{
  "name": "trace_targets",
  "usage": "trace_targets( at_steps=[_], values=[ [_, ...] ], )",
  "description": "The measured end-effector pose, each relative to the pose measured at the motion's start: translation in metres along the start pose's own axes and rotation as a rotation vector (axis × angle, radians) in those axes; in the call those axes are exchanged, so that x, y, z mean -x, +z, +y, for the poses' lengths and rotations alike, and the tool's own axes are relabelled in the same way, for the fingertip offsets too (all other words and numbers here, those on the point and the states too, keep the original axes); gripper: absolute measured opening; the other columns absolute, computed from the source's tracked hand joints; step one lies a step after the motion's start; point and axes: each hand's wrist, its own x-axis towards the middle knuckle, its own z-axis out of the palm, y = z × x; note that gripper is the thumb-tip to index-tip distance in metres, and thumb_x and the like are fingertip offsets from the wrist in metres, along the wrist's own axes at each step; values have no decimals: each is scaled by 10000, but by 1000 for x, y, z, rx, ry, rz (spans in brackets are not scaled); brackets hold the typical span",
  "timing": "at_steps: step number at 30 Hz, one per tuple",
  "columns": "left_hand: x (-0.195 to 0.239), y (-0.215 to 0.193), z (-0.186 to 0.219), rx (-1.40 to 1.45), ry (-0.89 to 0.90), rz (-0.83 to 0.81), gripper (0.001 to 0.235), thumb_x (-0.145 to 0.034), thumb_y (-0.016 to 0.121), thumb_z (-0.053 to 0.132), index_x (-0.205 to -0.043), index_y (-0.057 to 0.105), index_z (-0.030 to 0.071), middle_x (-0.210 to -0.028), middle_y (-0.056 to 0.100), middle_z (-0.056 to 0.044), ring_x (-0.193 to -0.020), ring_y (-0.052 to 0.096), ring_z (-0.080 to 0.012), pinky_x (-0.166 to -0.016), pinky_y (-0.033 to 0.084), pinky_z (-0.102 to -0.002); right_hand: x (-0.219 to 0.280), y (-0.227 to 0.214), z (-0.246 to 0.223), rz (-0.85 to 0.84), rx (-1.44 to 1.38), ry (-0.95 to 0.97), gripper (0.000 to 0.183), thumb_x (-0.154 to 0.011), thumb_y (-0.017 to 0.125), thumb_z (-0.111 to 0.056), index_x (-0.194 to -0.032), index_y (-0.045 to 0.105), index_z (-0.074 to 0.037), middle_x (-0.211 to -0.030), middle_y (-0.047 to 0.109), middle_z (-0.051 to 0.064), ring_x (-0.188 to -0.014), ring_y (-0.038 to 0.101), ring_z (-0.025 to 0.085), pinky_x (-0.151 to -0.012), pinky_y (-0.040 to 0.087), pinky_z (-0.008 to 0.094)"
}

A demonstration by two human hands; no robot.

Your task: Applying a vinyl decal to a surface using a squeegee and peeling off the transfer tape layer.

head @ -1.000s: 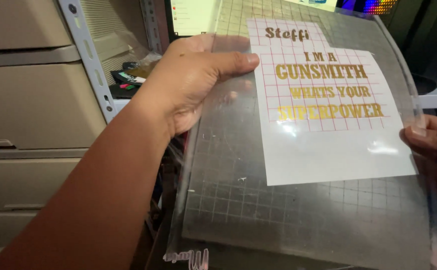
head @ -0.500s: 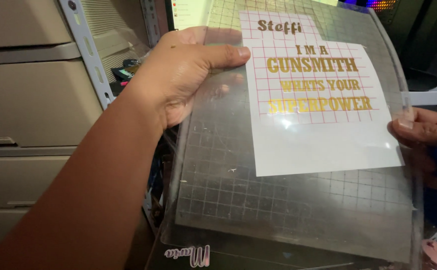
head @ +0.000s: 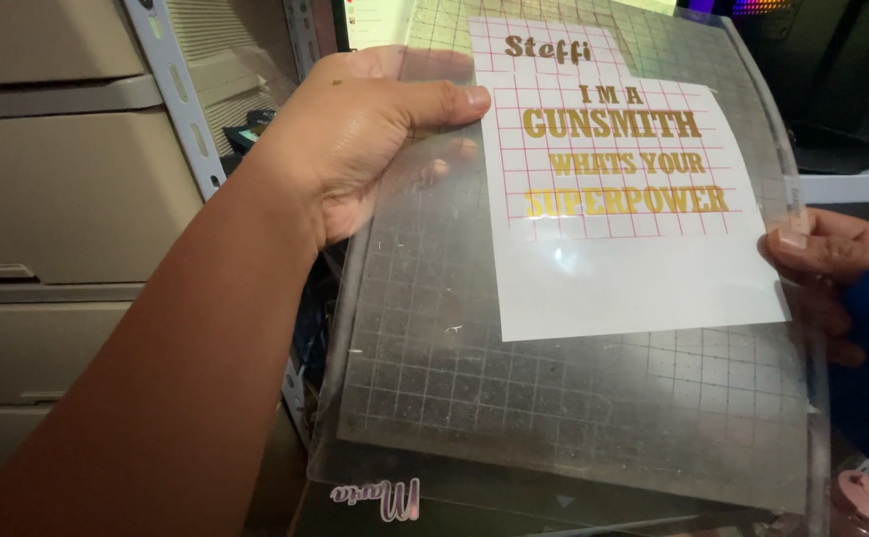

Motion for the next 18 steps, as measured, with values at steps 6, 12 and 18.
trace_targets(
  at_steps=[6, 12, 18],
  values=[
    [0, 2, 1, 24, -29, 12, 393, -830, 755, 101, -1219, 741, 157, -1086, 839, -20, -923, 763, -112, -748, 575, -194, -2, -2, 20, -127, -132, -191, 249, -1012, 597, -260, -920, 540, -35, -428, 401, 197, -201, 334, 352, -136, 280, 445],
    [1, 2, 1, 13, -25, 10, 359, -838, 762, 111, -1193, 738, 157, -1073, 846, -23, -892, 758, -107, -685, 570, -187, -4, -5, 20, -175, -129, -173, 286, -1026, 594, -250, -863, 534, -23, -421, 416, 197, -181, 368, 360, -123, 290, 447],
    [0, 2, 1, -32, -29, 8, 350, -835, 764, 148, -1182, 737, 188, -1099, 842, 17, -896, 752, -84, -668, 550, -174, 15, 15, 20, -105, -187, -171, 249, -1021, 583, -246, -888, 512, -48, -441, 359, 146, -201, 288, 299, -153, 205, 405]
  ],
)
